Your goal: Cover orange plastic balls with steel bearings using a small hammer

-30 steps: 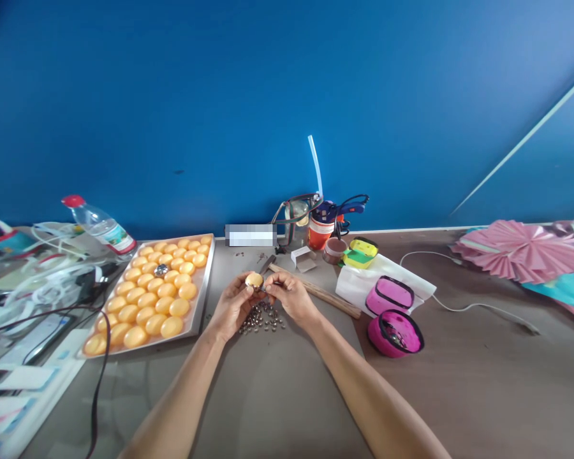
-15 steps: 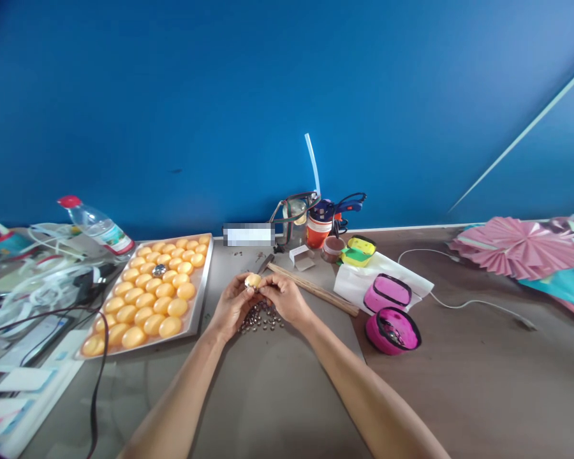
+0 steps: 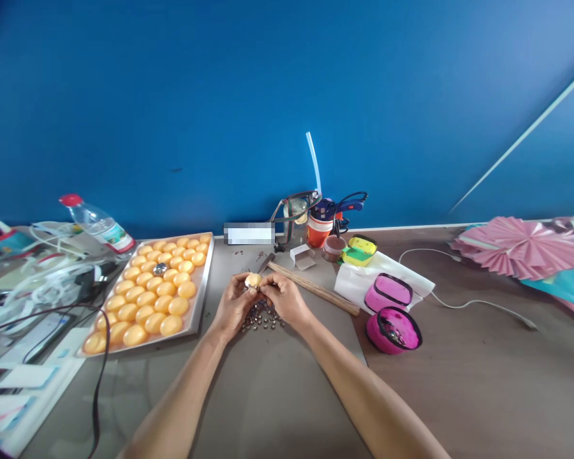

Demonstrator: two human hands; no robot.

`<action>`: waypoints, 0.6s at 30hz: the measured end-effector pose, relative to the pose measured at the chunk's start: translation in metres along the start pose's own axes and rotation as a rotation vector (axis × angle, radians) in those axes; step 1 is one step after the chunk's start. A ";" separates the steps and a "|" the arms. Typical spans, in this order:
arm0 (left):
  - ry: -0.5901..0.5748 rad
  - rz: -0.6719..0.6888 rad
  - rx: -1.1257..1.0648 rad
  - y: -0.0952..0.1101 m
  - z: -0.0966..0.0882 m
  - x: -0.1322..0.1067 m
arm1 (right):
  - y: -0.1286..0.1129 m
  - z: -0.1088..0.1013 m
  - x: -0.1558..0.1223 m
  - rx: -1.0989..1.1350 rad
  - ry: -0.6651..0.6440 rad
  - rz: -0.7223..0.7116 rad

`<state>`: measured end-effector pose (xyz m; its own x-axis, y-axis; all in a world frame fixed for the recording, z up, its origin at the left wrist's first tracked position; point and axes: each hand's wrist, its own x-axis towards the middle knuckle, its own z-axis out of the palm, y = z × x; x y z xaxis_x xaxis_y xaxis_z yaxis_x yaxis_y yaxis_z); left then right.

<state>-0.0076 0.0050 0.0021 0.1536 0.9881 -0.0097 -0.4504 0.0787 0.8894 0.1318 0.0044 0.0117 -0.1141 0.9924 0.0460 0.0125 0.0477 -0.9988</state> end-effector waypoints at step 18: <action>0.045 0.035 0.211 -0.003 -0.002 -0.001 | 0.002 0.004 0.001 -0.020 0.098 0.082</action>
<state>-0.0083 0.0039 -0.0016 0.0995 0.9950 0.0064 -0.2599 0.0198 0.9654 0.1277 0.0053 0.0092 -0.0145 0.9994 -0.0329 0.0372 -0.0323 -0.9988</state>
